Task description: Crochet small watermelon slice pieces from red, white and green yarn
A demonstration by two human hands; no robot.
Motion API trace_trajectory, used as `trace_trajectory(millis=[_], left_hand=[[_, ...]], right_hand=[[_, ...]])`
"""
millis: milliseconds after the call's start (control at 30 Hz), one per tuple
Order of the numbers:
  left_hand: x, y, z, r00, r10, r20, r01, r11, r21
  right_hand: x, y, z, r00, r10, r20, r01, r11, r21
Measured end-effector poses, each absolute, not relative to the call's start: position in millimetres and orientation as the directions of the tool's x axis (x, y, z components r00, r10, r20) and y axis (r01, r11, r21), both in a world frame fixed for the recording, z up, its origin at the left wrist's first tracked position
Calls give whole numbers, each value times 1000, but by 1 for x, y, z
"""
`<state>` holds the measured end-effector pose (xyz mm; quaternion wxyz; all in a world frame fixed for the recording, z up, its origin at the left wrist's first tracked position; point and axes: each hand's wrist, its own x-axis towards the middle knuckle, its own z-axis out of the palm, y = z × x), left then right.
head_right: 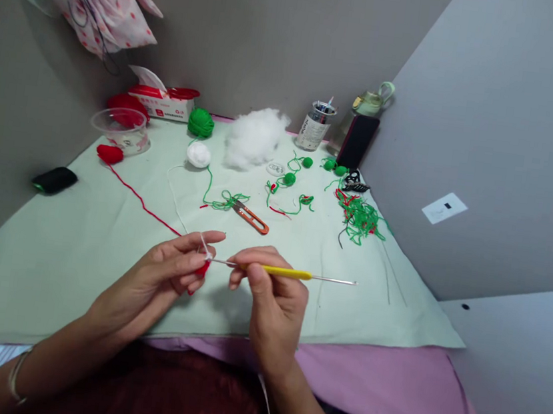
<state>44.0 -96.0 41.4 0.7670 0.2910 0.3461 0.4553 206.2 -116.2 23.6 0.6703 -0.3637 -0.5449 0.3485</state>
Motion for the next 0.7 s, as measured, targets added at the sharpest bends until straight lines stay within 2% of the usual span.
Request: trace_trajectory(millis=[67,200,300,500,700], left_hand=[[45,-98,40,322,921,-221,-420,348,838],[43,-102,37,230,968,-97,-176,139,975],[40,-101,39,137,990,-25,-25,29,999],[35,-96,40,271,957,-104,-164,152,975],[37,-96,43,451,886,-107,-287,257,923]], right_hand=[[205,-115,23,115,882,456,-77,466,-882],[205,-114,18,127,895,427,-52,436,-898],[208,-113,15,114,907,406,-96,417,-904],[209,-111,12,117,920,374,-123,387,-914],[210,-109,13,124,926,358,-197,376,-905]])
